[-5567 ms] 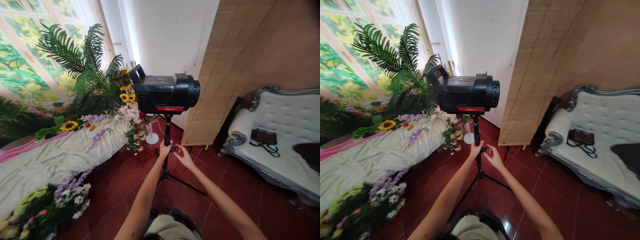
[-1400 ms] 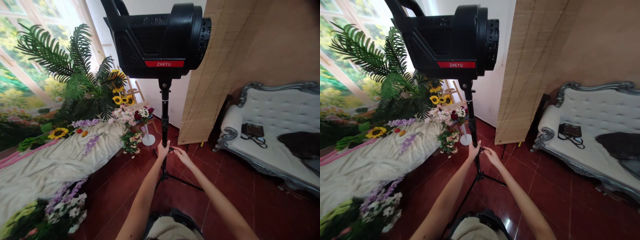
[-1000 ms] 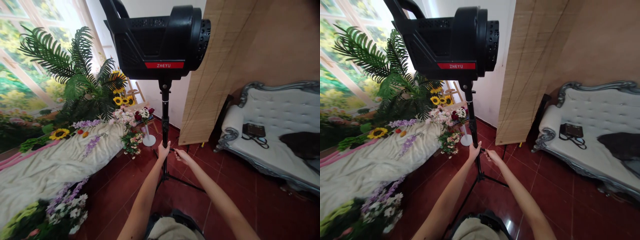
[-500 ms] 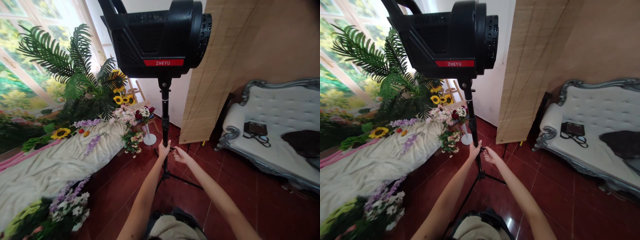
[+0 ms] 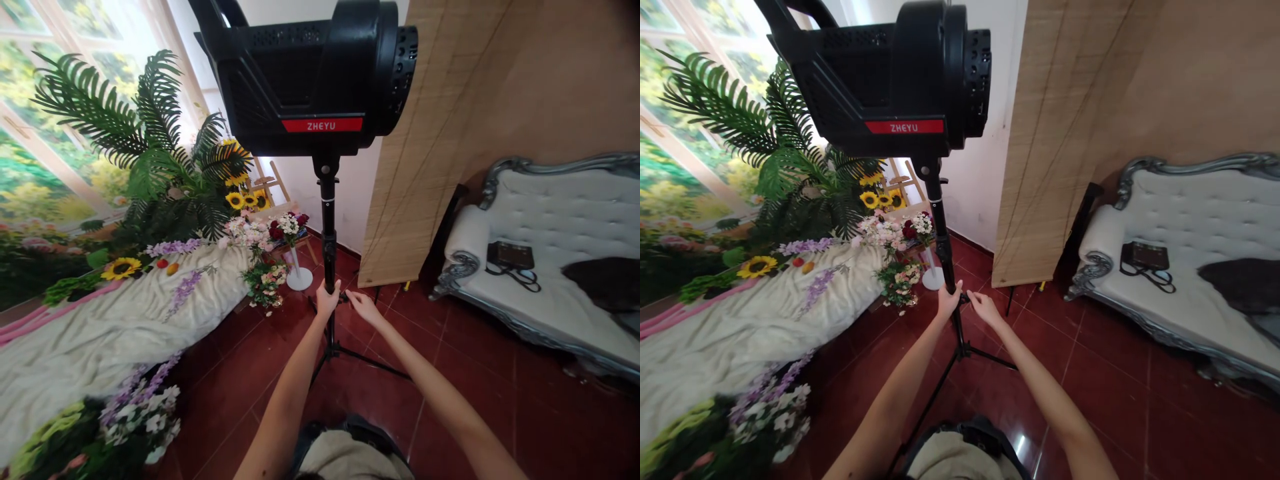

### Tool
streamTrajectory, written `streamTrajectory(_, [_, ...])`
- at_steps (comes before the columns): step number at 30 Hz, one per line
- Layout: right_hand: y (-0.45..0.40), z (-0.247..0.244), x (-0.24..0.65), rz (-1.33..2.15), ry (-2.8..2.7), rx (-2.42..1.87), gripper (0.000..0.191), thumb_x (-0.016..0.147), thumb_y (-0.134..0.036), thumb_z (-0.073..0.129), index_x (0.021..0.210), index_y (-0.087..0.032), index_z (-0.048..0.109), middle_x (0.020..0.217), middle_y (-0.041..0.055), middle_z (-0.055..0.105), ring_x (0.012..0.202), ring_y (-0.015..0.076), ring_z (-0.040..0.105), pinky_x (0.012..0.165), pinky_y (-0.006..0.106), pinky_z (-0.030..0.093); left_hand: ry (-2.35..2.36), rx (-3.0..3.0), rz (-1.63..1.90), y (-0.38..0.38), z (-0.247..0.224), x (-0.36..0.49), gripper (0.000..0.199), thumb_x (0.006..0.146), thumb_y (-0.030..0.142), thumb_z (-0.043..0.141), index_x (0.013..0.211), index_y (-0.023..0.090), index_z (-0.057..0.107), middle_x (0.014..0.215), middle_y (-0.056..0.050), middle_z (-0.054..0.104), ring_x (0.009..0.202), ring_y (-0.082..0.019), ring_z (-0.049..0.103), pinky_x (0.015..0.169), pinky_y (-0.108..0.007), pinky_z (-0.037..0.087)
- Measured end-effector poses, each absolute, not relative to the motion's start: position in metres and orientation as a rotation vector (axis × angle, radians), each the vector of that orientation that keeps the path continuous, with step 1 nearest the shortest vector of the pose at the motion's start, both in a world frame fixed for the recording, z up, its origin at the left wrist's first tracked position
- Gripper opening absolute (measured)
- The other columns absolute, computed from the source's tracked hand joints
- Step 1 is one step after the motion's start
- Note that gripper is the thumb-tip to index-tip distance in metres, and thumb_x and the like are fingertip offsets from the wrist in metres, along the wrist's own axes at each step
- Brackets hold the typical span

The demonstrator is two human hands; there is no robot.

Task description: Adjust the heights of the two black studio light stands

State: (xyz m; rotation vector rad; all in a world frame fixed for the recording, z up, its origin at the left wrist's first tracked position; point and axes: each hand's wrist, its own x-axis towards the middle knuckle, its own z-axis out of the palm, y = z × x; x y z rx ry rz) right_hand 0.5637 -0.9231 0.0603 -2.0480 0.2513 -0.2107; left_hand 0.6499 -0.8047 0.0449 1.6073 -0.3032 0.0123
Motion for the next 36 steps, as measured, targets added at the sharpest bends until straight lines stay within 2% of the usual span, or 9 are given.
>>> streamTrajectory(5, [-0.919,0.056,0.575,-0.034,0.318,-1.801,0.053,0.086,-0.056,0.039,0.05,-0.019,0.051,0.045,-0.001,0.05,0.047,0.0118,0.047,0.052,0.023,0.034,-0.356,1.657,0.042,-0.805,0.042,0.652,0.036,0.075,0.054,0.056,0.075,0.017,0.055,0.061,0.0,0.055,0.057,-0.013,0.054,0.056,-0.024,0.044])
streamTrajectory(9, [-0.917,0.058,0.579,0.226,0.343,-1.328,0.043,0.091,-0.039,0.033,0.052,-0.021,0.039,0.04,-0.0066,0.034,0.034,0.0074,0.023,0.039,0.02,0.023,-0.351,1.649,0.053,-0.805,0.045,0.651,0.037,0.074,0.054,0.057,0.074,0.017,0.056,0.063,-0.001,0.056,0.06,-0.014,0.055,0.058,-0.024,0.045])
streamTrajectory(14, [-0.914,0.062,0.578,0.255,0.344,-1.278,0.037,0.09,-0.025,0.03,0.054,-0.022,0.029,0.041,-0.0081,0.028,0.033,0.0075,0.019,0.038,0.019,0.023,-0.326,1.654,0.075,-0.806,0.049,0.649,0.038,0.072,0.056,0.058,0.071,0.018,0.054,0.06,0.0,0.053,0.058,-0.013,0.052,0.056,-0.024,0.043])
streamTrajectory(17, [-0.909,0.06,0.575,0.237,0.404,-1.343,0.041,0.093,-0.039,0.026,0.058,-0.022,0.037,0.043,-0.0054,0.037,0.034,0.0084,0.026,0.039,0.021,0.024,-0.334,1.676,0.079,-0.805,0.05,0.648,0.038,0.072,0.056,0.057,0.071,0.018,0.054,0.06,0.001,0.052,0.057,-0.012,0.051,0.056,-0.023,0.043])
streamTrajectory(20, [-0.907,0.059,0.568,-0.002,0.422,-1.73,0.044,0.089,-0.056,0.031,0.068,-0.021,0.048,0.054,-0.001,0.051,0.047,0.013,0.047,0.051,0.024,0.036,-0.321,1.676,0.078,-0.804,0.05,0.648,0.037,0.072,0.054,0.058,0.074,0.017,0.056,0.062,0.001,0.053,0.058,-0.013,0.052,0.056,-0.024,0.044])
streamTrajectory(23, [-0.911,0.062,0.56,-0.228,0.282,-2.125,0.04,0.087,-0.058,0.036,0.077,-0.023,0.052,0.07,0.0015,0.06,0.07,0.0184,0.059,0.069,0.028,0.041,-0.296,1.667,0.057,-0.803,0.049,0.647,0.036,0.071,0.053,0.06,0.076,0.017,0.057,0.064,0.0,0.056,0.06,-0.013,0.054,0.057,-0.024,0.046])
streamTrajectory(26, [-0.915,0.065,0.558,-0.288,0.168,-2.259,0.04,0.09,-0.054,0.033,0.084,-0.023,0.056,0.086,0.0051,0.065,0.083,0.0205,0.061,0.076,0.029,0.041,-0.297,1.658,0.027,-0.803,0.049,0.647,0.035,0.068,0.051,0.063,0.076,0.017,0.058,0.067,-0.001,0.058,0.061,-0.013,0.056,0.058,-0.024,0.047])
streamTrajectory(33, [-0.911,0.047,0.567,-0.409,0.222,-2.136,0.041,0.087,-0.055,0.036,0.092,-0.025,0.064,0.094,0.0073,0.069,0.09,0.026,0.062,0.076,0.031,0.043,-0.325,1.627,-0.003,-0.802,0.049,0.647,0.035,0.073,0.051,0.058,0.077,0.016,0.057,0.068,-0.002,0.059,0.062,-0.014,0.058,0.06,-0.026,0.049])
streamTrajectory(36, [-0.905,0.041,0.57,-0.456,0.309,-2.108,0.047,0.086,-0.058,0.033,0.082,-0.024,0.066,0.077,0.0073,0.068,0.077,0.0265,0.062,0.065,0.029,0.042,-0.308,1.642,0.018,-0.801,0.049,0.647,0.035,0.073,0.051,0.059,0.08,0.017,0.056,0.068,-0.002,0.058,0.064,-0.015,0.058,0.062,-0.026,0.048])
